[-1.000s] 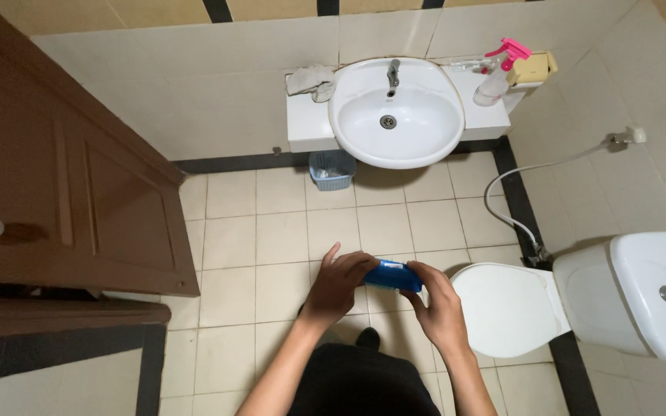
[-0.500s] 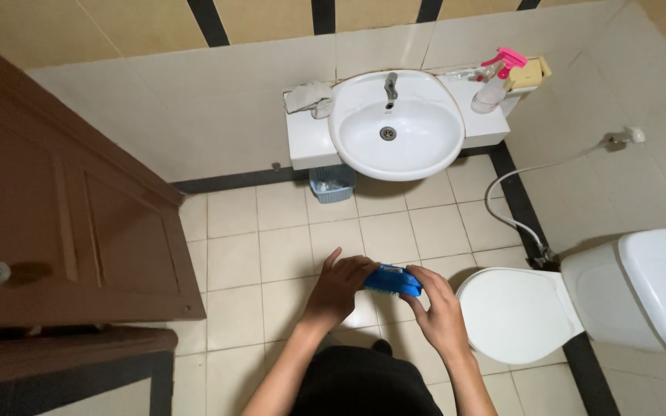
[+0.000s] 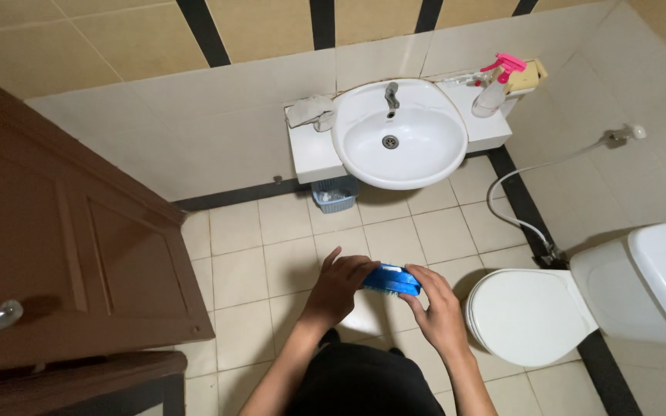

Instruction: The person scrubs the inside of a white bathroom sink with a blue brush, then moves to scrub the grout lines on the tiled wall above the sink. The person also briefly handles a pink spray bottle.

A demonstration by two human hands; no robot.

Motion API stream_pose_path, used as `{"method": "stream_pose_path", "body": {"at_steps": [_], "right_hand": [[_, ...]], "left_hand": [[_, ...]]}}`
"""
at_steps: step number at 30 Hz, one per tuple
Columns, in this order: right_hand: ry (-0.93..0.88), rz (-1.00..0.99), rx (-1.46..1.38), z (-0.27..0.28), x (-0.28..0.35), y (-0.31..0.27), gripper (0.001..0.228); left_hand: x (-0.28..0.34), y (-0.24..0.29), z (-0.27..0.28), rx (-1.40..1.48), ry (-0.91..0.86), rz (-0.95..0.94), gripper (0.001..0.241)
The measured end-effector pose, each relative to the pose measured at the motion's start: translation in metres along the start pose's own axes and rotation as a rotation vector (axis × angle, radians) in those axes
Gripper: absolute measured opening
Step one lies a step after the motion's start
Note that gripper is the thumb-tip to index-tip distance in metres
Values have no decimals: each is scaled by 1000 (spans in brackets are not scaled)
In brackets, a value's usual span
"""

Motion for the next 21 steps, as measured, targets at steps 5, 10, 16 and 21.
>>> {"method": "stream_pose_path", "body": {"at_steps": [5, 10, 16, 21], "right_hand": [[5, -4, -15, -7, -7, -5, 52], [-7, -48, -7, -13, -9, -10, 51], [-2, 2, -5, -18, -16, -9, 52], [20, 2, 6, -20, -14, -13, 53]], "left_hand": [[2, -6, 12, -41, 3, -13, 63], [8, -12, 13, 12, 21, -15, 53], [7, -14, 22, -13, -12, 20, 53], [8, -14, 24, 25, 13, -12, 51]]}}
Point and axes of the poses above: each hand's wrist, its own x-axis away from the middle knuckle, its own z-axis out of the back of the hand, y = z × x, the point moved 1 cm from there along -x, towards the middle knuckle, and after that the axes turned 13 degrees about -y, right-handed, at the moved point
